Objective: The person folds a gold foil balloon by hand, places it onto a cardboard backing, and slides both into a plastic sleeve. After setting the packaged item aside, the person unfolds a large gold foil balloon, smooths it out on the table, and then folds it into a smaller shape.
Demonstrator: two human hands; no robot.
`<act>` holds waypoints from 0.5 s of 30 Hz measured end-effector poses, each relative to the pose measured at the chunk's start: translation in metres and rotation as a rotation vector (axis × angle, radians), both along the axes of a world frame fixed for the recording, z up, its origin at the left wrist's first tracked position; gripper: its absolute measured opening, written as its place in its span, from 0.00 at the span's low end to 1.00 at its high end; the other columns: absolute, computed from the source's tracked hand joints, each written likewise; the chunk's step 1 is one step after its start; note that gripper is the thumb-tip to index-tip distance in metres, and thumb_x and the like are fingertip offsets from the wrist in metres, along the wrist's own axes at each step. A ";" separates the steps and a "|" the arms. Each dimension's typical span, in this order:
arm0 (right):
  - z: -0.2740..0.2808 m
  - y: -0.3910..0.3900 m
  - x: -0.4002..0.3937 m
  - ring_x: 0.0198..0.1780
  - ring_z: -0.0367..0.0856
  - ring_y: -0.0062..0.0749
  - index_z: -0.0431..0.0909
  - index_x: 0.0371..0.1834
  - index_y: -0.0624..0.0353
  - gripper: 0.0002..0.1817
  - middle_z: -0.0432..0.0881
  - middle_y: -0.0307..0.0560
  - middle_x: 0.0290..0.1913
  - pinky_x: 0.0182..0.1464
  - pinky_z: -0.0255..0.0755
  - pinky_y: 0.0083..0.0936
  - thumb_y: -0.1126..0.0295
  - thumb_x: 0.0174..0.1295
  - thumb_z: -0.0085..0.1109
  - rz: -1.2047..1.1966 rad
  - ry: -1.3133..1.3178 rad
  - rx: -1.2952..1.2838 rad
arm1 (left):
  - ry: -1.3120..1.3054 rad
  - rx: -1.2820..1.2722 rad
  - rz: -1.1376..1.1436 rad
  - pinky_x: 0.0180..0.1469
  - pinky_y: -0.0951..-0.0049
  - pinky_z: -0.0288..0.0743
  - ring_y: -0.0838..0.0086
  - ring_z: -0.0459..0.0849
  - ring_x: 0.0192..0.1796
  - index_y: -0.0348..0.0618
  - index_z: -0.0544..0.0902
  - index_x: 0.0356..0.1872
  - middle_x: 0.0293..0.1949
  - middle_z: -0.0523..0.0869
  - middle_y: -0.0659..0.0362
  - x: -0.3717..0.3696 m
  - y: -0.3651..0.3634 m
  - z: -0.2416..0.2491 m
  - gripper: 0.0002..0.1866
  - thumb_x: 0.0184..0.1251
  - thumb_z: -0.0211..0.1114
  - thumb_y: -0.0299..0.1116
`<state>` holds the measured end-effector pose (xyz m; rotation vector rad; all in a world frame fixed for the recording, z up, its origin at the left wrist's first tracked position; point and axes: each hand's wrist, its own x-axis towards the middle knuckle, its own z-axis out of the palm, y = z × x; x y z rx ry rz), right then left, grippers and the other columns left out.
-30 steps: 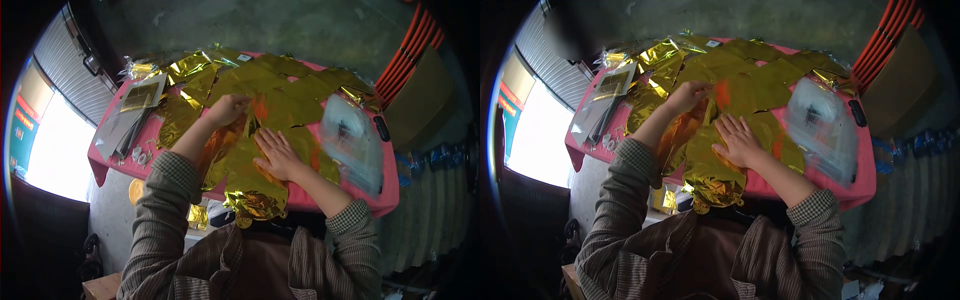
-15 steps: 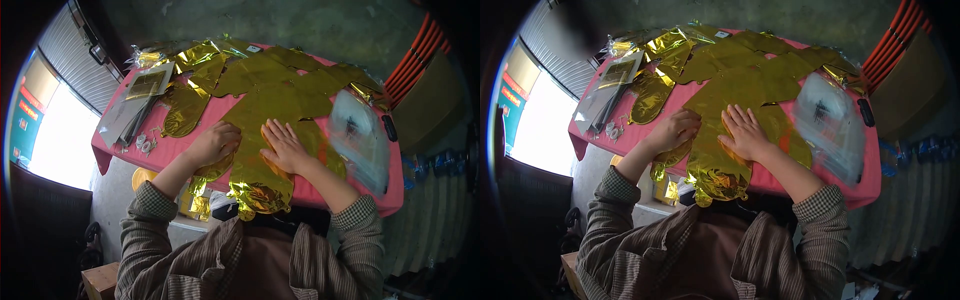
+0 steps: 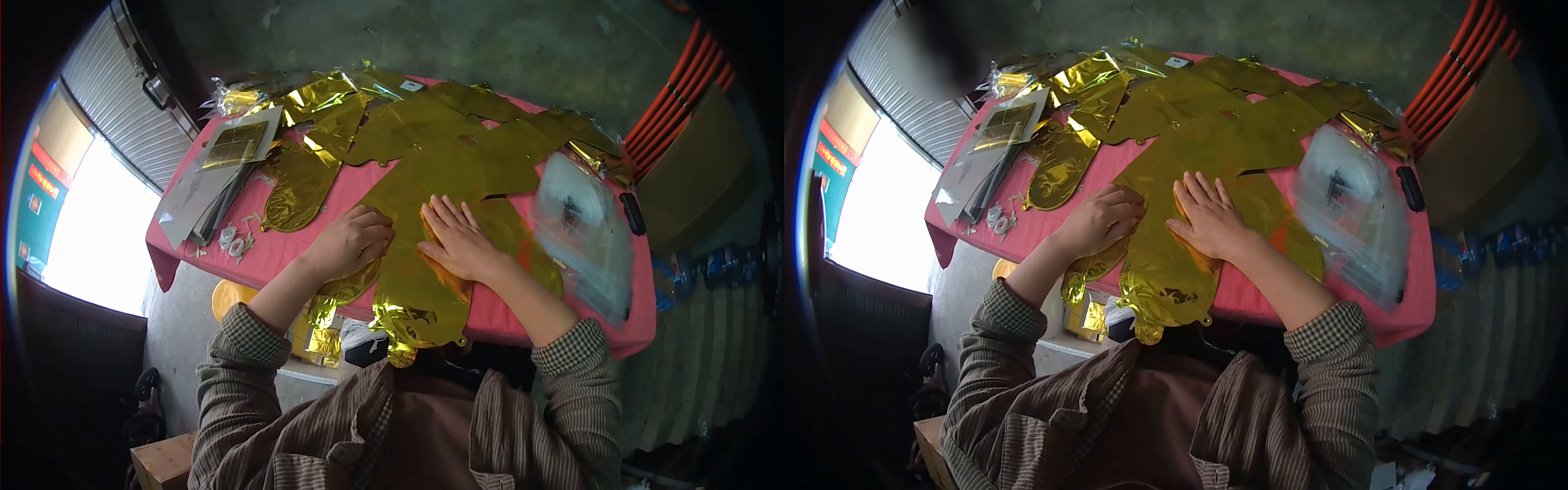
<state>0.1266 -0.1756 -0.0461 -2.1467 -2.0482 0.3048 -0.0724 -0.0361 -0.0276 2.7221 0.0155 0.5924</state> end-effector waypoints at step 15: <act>-0.007 0.004 -0.001 0.76 0.39 0.40 0.46 0.73 0.55 0.39 0.45 0.51 0.74 0.73 0.32 0.43 0.42 0.66 0.37 -0.014 -0.072 0.038 | 0.003 -0.137 0.052 0.51 0.65 0.73 0.60 0.78 0.48 0.39 0.81 0.38 0.43 0.81 0.54 0.000 0.002 -0.004 0.09 0.55 0.63 0.26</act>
